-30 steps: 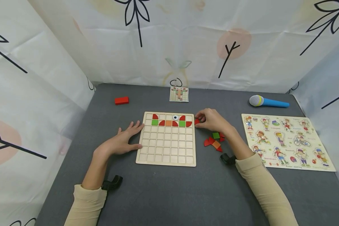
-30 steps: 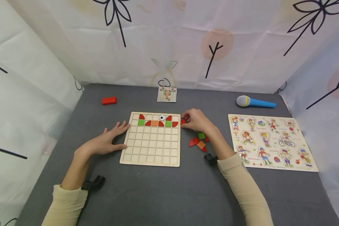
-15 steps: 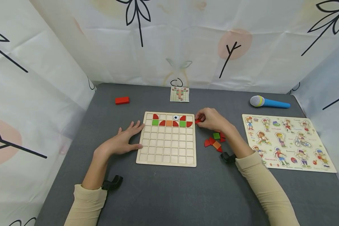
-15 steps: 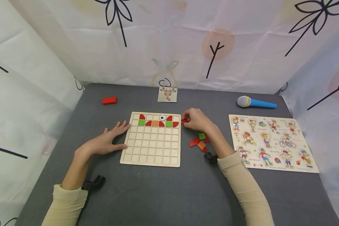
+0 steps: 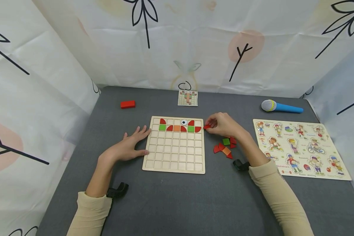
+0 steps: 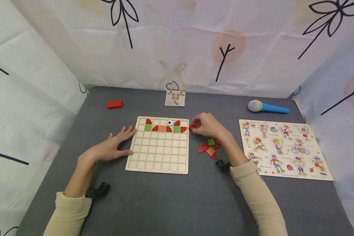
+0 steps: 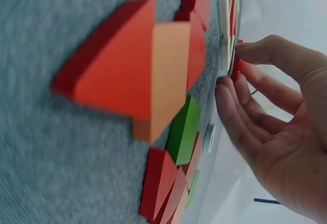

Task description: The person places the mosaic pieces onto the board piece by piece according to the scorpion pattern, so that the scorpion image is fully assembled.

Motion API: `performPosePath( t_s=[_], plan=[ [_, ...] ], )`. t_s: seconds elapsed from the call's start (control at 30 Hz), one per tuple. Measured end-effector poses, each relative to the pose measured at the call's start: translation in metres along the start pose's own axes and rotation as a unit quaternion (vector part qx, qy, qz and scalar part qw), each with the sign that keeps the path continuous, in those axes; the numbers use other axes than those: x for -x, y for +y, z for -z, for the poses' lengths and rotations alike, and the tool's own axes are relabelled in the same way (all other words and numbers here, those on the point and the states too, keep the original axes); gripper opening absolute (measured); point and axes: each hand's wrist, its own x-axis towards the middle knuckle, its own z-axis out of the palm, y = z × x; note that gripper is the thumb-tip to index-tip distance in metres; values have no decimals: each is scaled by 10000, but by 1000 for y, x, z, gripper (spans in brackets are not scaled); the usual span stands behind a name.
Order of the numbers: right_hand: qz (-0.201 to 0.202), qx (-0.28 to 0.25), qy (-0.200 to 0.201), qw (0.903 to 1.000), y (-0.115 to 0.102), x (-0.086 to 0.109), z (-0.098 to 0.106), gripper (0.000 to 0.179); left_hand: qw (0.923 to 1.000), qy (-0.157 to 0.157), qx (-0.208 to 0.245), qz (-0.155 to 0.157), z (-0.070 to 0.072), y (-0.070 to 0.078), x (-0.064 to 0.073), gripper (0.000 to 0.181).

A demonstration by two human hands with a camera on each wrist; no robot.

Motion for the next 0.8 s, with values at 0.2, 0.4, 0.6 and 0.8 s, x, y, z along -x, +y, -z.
performPosePath(
  t_s=[0.2,0.4,0.6,0.8],
  plan=[
    [405,-468,64,9981,-11,-1,-5,22,10000,2,11,-7,1,3,1,94],
    [693,-1083,-48,9917,-26,-8,-14,24,10000,31,40,-36,0,4,2,94],
    [1050,-1433,-164,9839,-41,-22,-26,24,10000,42,20,-65,0,3,2,93],
    [1241,-1703,-360,9769,-57,-39,-38,25,10000,24,24,-89,0,3,3,93]
  ],
)
